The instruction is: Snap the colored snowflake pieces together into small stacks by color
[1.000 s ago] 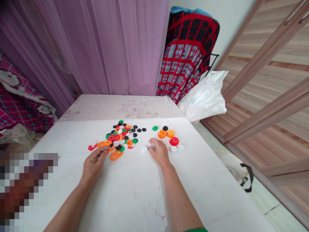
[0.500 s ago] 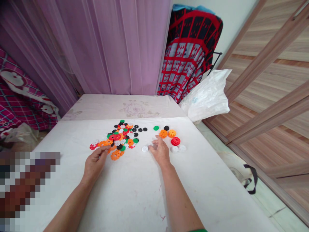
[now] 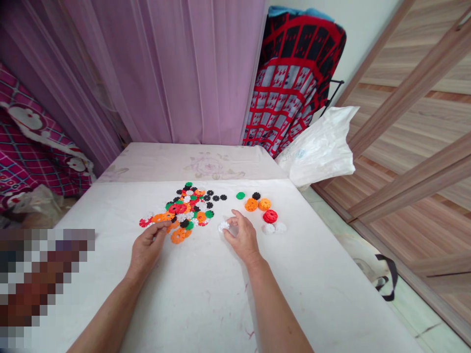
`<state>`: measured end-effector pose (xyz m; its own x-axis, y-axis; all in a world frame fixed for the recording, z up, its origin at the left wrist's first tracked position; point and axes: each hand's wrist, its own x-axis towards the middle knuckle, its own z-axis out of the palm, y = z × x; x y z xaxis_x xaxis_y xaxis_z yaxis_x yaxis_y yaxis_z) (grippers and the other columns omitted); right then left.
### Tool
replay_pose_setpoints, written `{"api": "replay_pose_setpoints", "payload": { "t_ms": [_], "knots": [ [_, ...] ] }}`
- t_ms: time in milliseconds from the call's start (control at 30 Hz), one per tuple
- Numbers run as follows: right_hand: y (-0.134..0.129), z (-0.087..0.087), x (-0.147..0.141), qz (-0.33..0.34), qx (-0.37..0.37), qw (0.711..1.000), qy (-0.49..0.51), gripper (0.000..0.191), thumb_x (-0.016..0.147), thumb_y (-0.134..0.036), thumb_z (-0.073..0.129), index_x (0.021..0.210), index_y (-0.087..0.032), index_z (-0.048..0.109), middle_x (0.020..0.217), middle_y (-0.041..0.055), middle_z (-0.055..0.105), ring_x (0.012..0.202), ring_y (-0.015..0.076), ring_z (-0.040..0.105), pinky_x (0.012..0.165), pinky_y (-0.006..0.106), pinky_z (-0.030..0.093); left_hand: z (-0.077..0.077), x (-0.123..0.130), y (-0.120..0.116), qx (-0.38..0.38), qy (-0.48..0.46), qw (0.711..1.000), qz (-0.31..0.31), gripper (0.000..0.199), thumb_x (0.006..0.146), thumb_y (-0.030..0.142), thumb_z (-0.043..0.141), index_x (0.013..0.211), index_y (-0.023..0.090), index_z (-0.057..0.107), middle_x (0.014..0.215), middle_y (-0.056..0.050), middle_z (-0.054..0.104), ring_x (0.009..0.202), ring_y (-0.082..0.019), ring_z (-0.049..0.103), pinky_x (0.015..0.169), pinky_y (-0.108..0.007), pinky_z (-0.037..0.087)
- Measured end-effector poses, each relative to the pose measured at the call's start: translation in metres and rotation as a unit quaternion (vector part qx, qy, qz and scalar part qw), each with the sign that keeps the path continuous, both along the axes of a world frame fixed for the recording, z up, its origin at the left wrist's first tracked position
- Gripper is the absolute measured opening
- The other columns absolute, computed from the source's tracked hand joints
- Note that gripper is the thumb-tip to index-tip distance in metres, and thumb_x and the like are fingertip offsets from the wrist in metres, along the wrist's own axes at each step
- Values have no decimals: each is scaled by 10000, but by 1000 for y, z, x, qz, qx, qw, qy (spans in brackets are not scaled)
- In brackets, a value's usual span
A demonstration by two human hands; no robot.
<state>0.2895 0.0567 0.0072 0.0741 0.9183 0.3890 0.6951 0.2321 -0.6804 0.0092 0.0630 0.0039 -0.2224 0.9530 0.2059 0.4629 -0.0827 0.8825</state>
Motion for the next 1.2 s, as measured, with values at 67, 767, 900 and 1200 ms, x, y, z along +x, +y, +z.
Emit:
{"api": "replay_pose_setpoints", "payload": {
  "t_ms": [67,767,900,1200],
  "knots": [
    [0,0,0,3,2,1000,-13,540,732,-279,620,1256,-233,500,939,21,713,849,203,621,898,389,487,1,0,0,1,0,1000,-1,338,811,453,510,960,237,723,1034,-46,748,967,-221,678,918,-368,506],
    [10,8,2,5,37,998,-51,208,841,-253,502,927,-239,691,940,48,703,920,196,632,871,346,499,-6,-1,3,8,0,1000,-1,321,814,433,507,953,240,724,1005,-35,753,926,-207,685,900,-360,517],
    [36,30,-13,84,-45,990,-107,195,823,-214,557,924,-259,717,999,21,704,945,179,634,858,317,489,-6,-2,4,12,4,1000,-2,325,821,433,502,959,239,723,999,-35,753,915,-206,687,888,-361,524],
    [70,44,-66,238,-90,925,-281,229,829,-165,611,978,-278,743,1059,21,691,1021,171,606,869,281,454,-8,0,4,18,0,1000,2,303,827,405,495,948,247,724,994,-24,757,897,-198,692,864,-353,534]
  ]
}}
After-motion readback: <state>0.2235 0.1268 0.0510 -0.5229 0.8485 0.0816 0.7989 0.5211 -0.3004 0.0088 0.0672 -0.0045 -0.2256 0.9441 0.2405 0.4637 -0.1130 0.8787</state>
